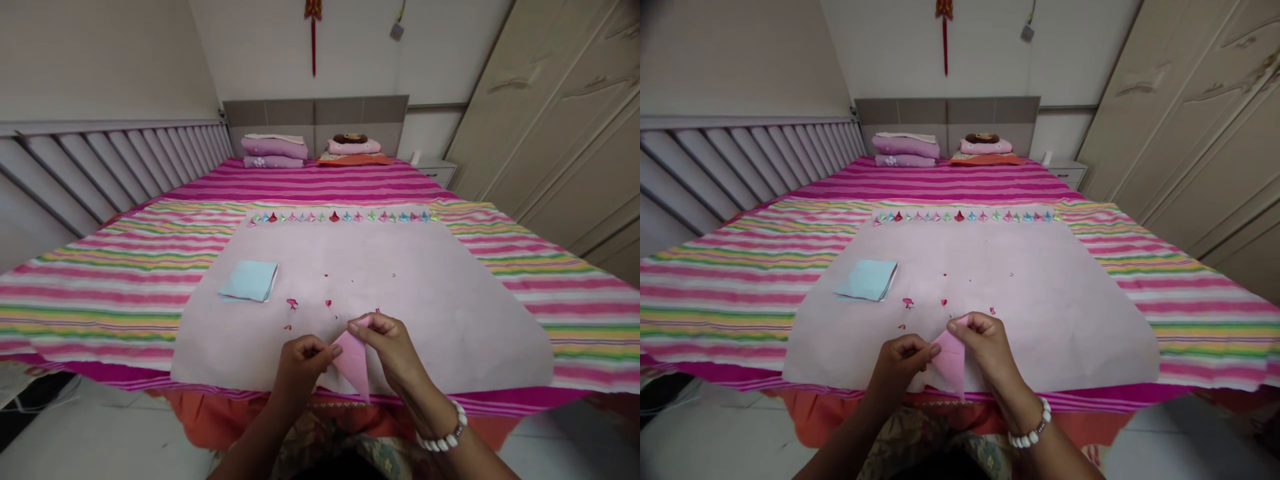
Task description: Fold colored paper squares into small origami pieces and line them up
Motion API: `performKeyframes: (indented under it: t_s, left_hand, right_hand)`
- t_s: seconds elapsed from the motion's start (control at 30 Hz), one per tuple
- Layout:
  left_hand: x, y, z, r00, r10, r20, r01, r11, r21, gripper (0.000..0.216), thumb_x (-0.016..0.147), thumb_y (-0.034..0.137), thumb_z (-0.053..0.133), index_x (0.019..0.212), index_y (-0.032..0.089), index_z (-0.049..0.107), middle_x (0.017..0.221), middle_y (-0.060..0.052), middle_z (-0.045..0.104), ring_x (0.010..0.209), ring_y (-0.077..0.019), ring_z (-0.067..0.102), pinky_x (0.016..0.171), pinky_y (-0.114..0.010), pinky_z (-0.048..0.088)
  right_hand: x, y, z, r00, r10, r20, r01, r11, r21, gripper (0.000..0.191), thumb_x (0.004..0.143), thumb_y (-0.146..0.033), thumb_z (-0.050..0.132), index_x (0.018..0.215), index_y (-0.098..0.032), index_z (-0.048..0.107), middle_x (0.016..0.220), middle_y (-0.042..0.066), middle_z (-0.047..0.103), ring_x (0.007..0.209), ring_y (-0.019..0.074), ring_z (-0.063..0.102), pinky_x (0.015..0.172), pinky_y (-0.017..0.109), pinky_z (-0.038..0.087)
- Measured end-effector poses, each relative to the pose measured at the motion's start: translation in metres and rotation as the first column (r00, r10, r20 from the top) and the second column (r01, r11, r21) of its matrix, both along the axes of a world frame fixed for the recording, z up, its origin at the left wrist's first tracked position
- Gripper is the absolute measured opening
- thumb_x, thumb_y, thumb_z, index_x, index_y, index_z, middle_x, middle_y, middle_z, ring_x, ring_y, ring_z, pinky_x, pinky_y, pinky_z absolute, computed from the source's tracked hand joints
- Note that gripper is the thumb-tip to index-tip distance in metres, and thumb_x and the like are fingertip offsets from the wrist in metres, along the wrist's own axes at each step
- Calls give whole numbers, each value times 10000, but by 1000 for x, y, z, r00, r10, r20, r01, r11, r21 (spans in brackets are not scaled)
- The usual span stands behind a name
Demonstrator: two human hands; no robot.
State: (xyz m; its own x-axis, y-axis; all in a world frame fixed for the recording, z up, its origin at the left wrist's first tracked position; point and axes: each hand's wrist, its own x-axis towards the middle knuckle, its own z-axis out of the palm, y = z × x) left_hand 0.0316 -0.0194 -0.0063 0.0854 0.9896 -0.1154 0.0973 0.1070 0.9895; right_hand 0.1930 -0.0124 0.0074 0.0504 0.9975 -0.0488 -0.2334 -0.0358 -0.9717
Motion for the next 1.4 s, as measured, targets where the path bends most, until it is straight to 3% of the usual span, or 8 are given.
performKeyframes:
  t_s: [0.17,0.3,0.43,0.63,0.8,0.93,1.1,1.4]
  left_hand:
    - [2,0,-1,998,55,15,-55,998,-40,332,606,410,737,460,163,570,404,40,484,432,-87,403,448,-213,308]
    - [0,-1,-5,992,116,44,-115,993,-14,342,634,425,727,465,171,573,408,40,484,434,-91,413,459,-217,317]
    - [-2,-1,-7,995,90,42,-88,996,-31,351,636,440,734,465,174,582,408,38,492,432,-96,429,465,-220,333]
    - [-3,2,-9,998,35,60,-31,997,-66,355,642,449,723,475,167,585,408,40,491,427,-93,435,456,-214,340]
    - [-8,6,-14,997,-61,41,61,998,-14,308,684,420,697,551,154,619,472,29,530,475,-102,477,492,-218,379]
    - [-8,6,-12,994,-97,47,97,995,6,295,703,430,683,782,146,687,470,51,500,458,-101,468,484,-216,367]
    - [-6,5,-9,977,-147,151,151,988,-18,277,753,393,653,855,141,709,504,37,520,502,-103,469,529,-223,372]
    - [-8,5,-16,950,-211,232,230,972,-57,298,798,374,612,975,158,715,550,42,471,554,-107,411,578,-231,325]
  right_hand:
    - [-1,2,-1,977,-98,-190,87,994,-65,186,639,-367,800,663,-203,715,629,-11,662,617,141,555,637,270,443]
    - [-6,-6,-6,919,163,-358,-207,975,-87,332,655,-416,787,907,-209,722,753,22,704,664,175,610,655,301,477]
    - [-9,-13,-9,919,278,-279,-322,938,-126,326,544,-316,862,801,-165,730,710,28,708,652,186,633,662,310,493]
    - [-7,-9,-14,984,142,-104,-159,973,-170,281,570,-385,834,578,-174,648,551,-12,596,511,132,509,526,268,423]
    - [-8,-7,-14,982,32,186,-26,999,-32,406,625,-428,769,460,-181,492,471,-65,340,466,79,273,442,231,216]
    - [-13,-12,-10,951,-18,310,1,998,56,399,666,-425,726,464,-185,480,485,-60,316,483,88,269,449,240,192]
    - [-14,-16,-2,955,57,292,-68,997,27,377,666,-491,730,545,-178,557,491,-55,369,481,94,301,446,235,211]
    - [-6,-16,4,981,196,3,-196,980,-41,440,810,-566,579,597,-183,538,505,-26,484,482,112,410,490,248,314]
